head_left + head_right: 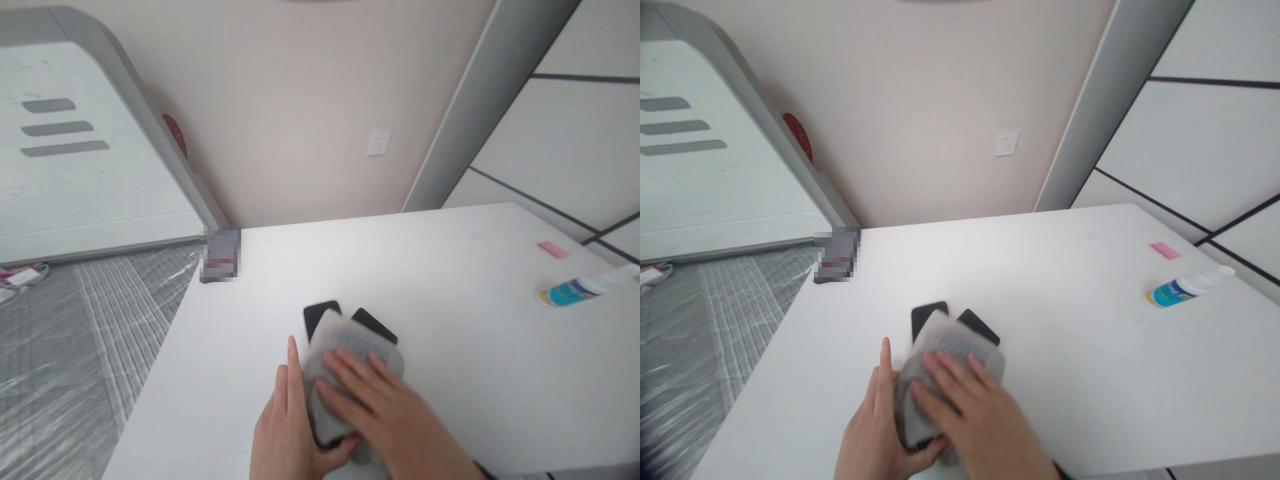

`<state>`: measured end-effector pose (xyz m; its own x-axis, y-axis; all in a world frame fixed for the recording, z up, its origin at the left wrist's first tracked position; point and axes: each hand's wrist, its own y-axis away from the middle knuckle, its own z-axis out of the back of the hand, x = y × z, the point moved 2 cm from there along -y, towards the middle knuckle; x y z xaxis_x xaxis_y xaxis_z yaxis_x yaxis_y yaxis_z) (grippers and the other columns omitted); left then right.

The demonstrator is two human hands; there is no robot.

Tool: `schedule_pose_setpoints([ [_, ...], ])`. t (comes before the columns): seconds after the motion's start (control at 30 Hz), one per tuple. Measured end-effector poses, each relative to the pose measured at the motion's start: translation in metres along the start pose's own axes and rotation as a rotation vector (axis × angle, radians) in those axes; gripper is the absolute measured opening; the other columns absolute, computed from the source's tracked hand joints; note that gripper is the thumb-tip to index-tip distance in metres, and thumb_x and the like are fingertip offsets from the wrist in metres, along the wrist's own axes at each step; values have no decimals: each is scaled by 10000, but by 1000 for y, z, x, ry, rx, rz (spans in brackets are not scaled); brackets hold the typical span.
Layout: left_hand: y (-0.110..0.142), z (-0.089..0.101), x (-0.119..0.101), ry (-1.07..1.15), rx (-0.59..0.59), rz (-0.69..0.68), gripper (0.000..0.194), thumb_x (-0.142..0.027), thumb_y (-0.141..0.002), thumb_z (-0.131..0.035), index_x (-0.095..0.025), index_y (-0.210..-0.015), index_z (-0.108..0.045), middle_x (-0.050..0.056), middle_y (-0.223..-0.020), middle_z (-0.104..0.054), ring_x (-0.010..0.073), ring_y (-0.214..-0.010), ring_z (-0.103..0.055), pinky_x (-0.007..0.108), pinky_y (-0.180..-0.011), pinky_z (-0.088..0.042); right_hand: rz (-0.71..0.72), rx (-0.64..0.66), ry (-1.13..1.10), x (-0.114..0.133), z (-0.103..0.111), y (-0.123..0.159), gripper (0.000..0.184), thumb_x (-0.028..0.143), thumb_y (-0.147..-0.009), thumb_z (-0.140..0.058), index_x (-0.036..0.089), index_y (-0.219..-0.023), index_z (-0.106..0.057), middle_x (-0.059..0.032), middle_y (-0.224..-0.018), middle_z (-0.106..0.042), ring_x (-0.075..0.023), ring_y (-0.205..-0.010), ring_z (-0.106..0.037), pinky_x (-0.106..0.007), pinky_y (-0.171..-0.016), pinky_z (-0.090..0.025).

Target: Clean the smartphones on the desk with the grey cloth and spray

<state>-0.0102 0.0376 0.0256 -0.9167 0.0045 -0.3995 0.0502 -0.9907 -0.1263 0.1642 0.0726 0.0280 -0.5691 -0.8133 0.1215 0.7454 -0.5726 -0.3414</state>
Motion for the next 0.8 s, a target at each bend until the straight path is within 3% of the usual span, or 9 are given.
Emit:
schedule_pose_setpoints([
  [0.07,0,0,0,21,-5,-2,1534,-200,-590,-902,-238,-1643,213,84,-1157,-681,306,-893,-759,352,-690,-631,-86,23,-18,-5,2,1,916,810,-924,-531,172,-1578,-474,-159,-1620,-488,-341,-1465,-517,-479,-1142,-491],
  [0.2,0,-1,0,14,7,7,1522,-95,-567,-856,-263,-1646,204,75,-1181,-675,279,-865,-756,316,-670,-616,90,9,-27,-8,6,5,587,546,-1066,-520,267,-1580,-469,-42,-1611,-514,-226,-1449,-546,-367,-1144,-494],
  [0.33,1,-1,0,23,18,21,1552,-224,-590,-927,-240,-1646,210,56,-1129,-666,292,-886,-749,345,-704,-622,-63,79,-60,-15,9,9,920,797,-937,-531,196,-1622,-403,-137,-1659,-419,-336,-1508,-463,-483,-1172,-473],
  [0.47,0,1,-1,11,41,24,1507,-126,-611,-868,-244,-1641,226,42,-1118,-665,253,-834,-736,316,-701,-610,103,67,-111,-13,13,10,695,644,-1039,-507,271,-1617,-408,-41,-1635,-472,-231,-1479,-511,-385,-1193,-448],
  [0.57,-1,4,-3,6,34,12,1573,-183,-588,-929,-257,-1634,242,30,-1094,-654,279,-874,-741,337,-712,-617,-8,90,-101,-15,13,10,889,787,-943,-535,207,-1609,-432,-109,-1645,-449,-310,-1496,-485,-452,-1208,-431],
  [0.7,-2,5,-5,-3,25,9,1561,-134,-601,-914,-271,-1629,252,36,-1104,-652,254,-819,-742,310,-674,-612,28,79,-180,-10,8,11,661,558,-1050,-542,292,-1633,-379,-40,-1629,-491,-254,-1487,-498,-432,-1233,-402],
  [0.8,-2,4,-4,5,13,2,1589,-223,-589,-953,-256,-1633,245,43,-1099,-652,293,-876,-747,346,-697,-626,-139,94,-135,-11,4,9,885,712,-960,-584,211,-1650,-345,-142,-1683,-379,-359,-1535,-414,-550,-1221,-400],
])
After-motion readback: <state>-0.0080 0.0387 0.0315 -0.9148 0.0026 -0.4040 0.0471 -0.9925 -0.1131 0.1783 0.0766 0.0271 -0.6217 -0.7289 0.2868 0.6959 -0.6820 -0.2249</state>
